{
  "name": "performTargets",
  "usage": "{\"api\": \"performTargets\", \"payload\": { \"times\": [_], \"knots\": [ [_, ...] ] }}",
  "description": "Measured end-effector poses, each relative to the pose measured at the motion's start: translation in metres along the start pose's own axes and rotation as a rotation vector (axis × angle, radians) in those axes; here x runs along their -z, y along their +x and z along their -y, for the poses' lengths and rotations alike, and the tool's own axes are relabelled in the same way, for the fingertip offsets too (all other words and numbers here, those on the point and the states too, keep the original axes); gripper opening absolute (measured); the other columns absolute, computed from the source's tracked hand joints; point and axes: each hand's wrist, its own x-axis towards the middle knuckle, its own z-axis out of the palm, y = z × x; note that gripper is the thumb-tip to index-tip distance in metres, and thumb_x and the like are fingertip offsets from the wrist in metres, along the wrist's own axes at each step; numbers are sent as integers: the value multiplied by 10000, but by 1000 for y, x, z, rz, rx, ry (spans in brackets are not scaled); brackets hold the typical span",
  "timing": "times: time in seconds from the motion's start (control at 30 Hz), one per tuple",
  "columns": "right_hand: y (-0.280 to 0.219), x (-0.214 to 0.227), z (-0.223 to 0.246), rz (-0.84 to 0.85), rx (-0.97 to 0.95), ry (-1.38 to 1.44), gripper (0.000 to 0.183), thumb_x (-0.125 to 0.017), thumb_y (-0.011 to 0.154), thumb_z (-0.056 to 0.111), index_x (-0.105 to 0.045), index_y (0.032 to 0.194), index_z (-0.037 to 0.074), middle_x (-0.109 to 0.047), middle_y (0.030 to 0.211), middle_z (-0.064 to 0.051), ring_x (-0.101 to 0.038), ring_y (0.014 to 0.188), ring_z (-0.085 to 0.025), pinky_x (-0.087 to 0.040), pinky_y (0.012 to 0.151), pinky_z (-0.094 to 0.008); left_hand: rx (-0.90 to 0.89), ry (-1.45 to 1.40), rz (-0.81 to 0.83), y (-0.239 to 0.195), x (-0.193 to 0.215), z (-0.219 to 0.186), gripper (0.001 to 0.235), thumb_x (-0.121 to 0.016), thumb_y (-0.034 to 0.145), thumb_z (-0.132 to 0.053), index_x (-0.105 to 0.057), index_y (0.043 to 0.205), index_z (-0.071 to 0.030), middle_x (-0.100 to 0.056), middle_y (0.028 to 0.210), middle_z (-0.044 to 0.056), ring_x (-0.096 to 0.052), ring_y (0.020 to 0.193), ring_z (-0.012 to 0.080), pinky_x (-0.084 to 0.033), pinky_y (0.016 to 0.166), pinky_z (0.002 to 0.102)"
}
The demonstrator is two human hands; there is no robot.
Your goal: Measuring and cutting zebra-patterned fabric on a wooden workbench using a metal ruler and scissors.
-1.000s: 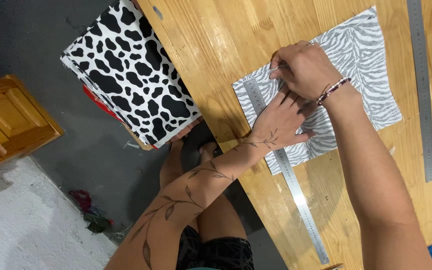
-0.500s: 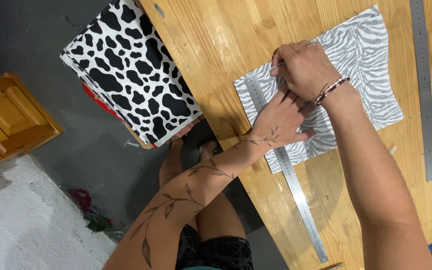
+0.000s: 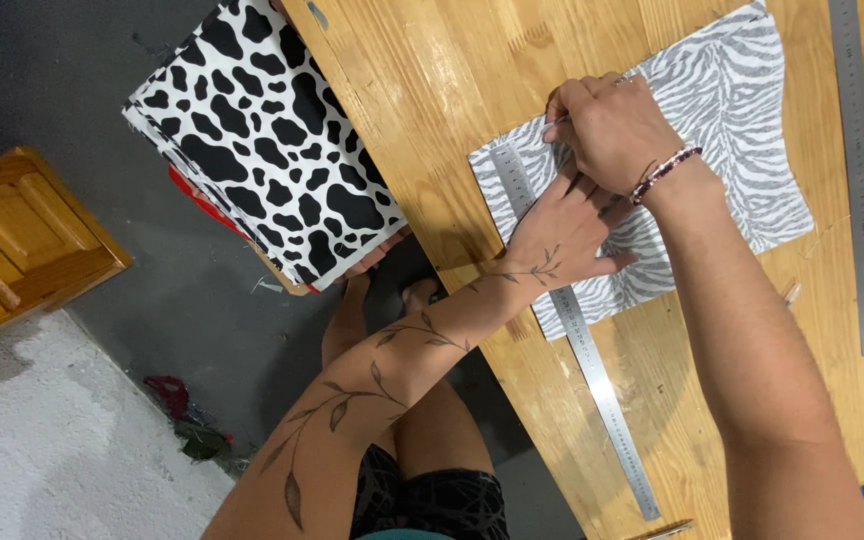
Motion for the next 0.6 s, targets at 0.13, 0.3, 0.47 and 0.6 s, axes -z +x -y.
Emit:
{"api": "performTargets", "payload": {
  "times": [0.13, 0.3, 0.47, 0.6],
  "knots": [
    [-1, -9, -5, -36, -9, -22, 104, -598, 981, 81, -626, 1075, 117, -713, 938, -36, -648, 837, -354, -429, 796, -488, 13, 38, -2, 1, 1, -2, 814, -351, 923, -775, -555, 1408, -154, -589, 1410, 84, -453, 1368, 301, -225, 1200, 481],
    [-1, -10, -3, -39, -31, -30, 64, -607, 1008, 119, -630, 1068, 117, -703, 943, -82, -635, 874, -372, -414, 805, -490, 16, 54, 24, 2, 1, -4, 841, -315, 902, -796, -613, 1362, -158, -600, 1405, 87, -415, 1387, 285, -226, 1200, 482],
    [-2, -12, -4, -69, -14, -24, 47, -616, 1011, 104, -633, 1055, 106, -699, 926, -84, -636, 843, -361, -416, 798, -482, 22, 68, 19, 2, 3, -5, 831, -334, 893, -808, -631, 1334, -169, -589, 1407, 87, -411, 1385, 292, -220, 1202, 502],
    [-3, -12, -3, -74, -26, -24, 61, -608, 1005, 77, -636, 1051, 105, -701, 924, -72, -630, 847, -358, -399, 792, -476, 30, 44, 5, 1, 2, -5, 838, -364, 903, -802, -578, 1397, -160, -532, 1469, 108, -377, 1414, 299, -216, 1211, 501]
  ]
}}
